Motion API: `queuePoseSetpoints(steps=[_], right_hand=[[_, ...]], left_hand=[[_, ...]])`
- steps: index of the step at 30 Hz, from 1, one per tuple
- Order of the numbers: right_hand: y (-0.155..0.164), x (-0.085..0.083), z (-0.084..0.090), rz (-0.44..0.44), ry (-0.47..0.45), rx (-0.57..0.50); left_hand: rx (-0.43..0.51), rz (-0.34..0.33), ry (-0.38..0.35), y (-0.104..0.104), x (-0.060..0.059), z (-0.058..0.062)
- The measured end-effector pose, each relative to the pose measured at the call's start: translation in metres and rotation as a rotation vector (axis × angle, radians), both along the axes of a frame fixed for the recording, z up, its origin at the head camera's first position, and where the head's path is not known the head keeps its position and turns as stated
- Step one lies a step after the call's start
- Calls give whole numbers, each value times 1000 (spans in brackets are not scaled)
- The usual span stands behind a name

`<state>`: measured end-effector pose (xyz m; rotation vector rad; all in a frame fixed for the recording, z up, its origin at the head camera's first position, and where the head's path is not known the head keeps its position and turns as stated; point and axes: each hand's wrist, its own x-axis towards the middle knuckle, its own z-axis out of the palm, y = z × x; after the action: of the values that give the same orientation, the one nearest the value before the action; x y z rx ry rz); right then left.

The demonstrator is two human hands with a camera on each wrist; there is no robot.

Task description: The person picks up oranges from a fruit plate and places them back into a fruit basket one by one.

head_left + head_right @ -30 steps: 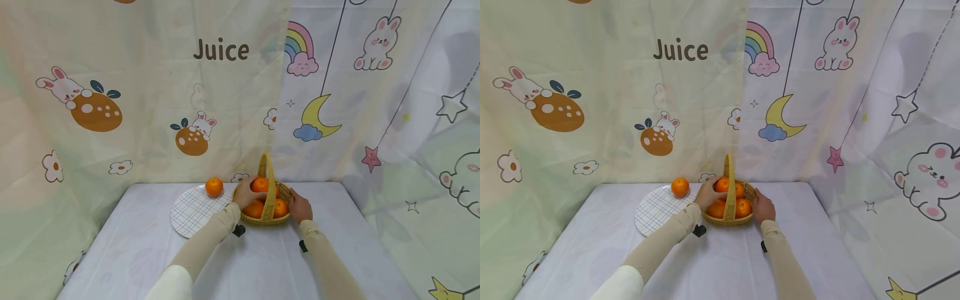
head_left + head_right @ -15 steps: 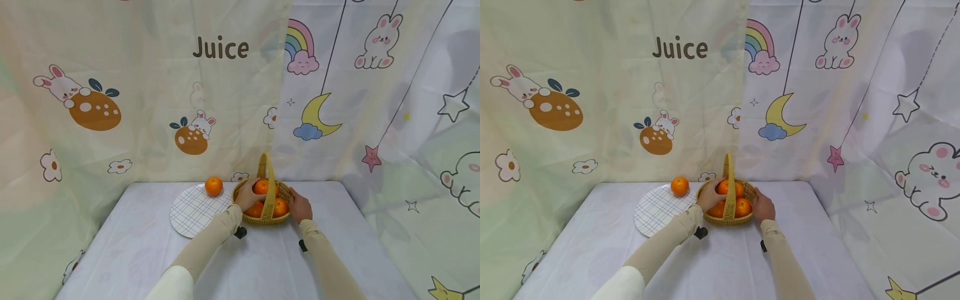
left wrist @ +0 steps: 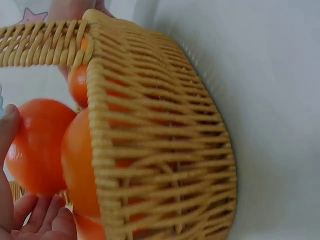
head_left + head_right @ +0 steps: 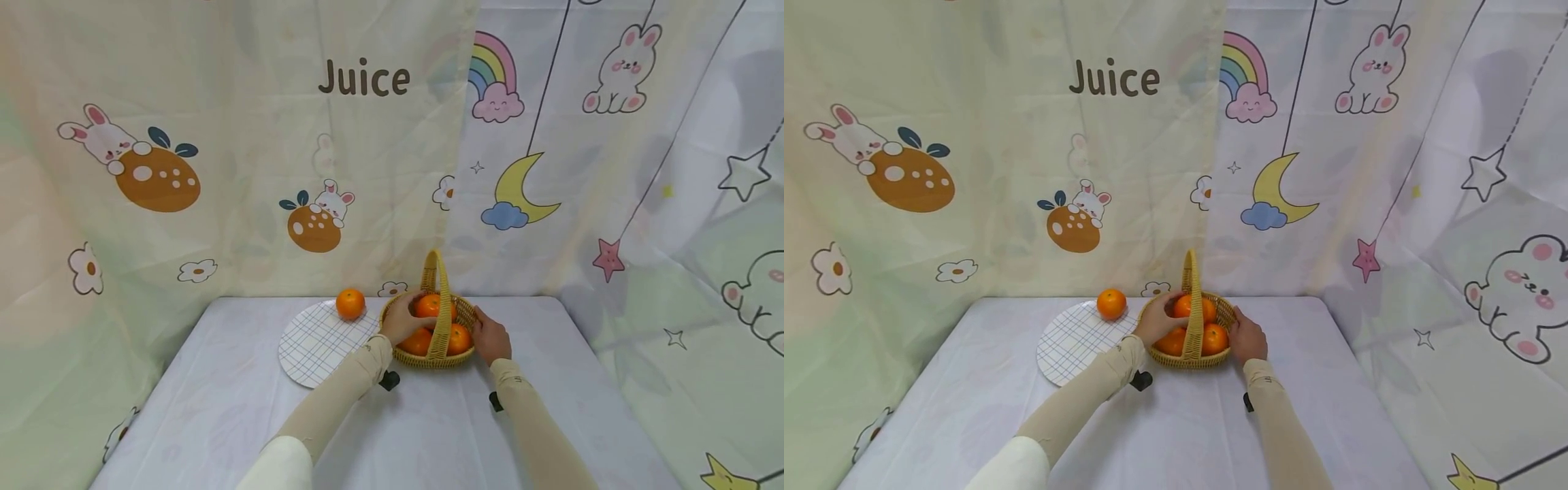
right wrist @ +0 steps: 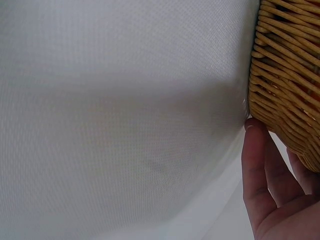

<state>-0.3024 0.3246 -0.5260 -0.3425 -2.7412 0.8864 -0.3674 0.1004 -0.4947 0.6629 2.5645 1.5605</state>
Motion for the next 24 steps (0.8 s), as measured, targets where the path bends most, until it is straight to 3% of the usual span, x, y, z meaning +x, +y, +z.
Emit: queuePoseSetpoints(steps=[13,17,24], right_hand=[[1,0,2,2,-17,-7],[1,0,-1,1,-11,-6],[6,-1,1,65,3,36]], left_hand=[[212,-20,27,-37,-7,13],[156,35,55,-53,-12,15],[46,193,144,-90,-27,9]])
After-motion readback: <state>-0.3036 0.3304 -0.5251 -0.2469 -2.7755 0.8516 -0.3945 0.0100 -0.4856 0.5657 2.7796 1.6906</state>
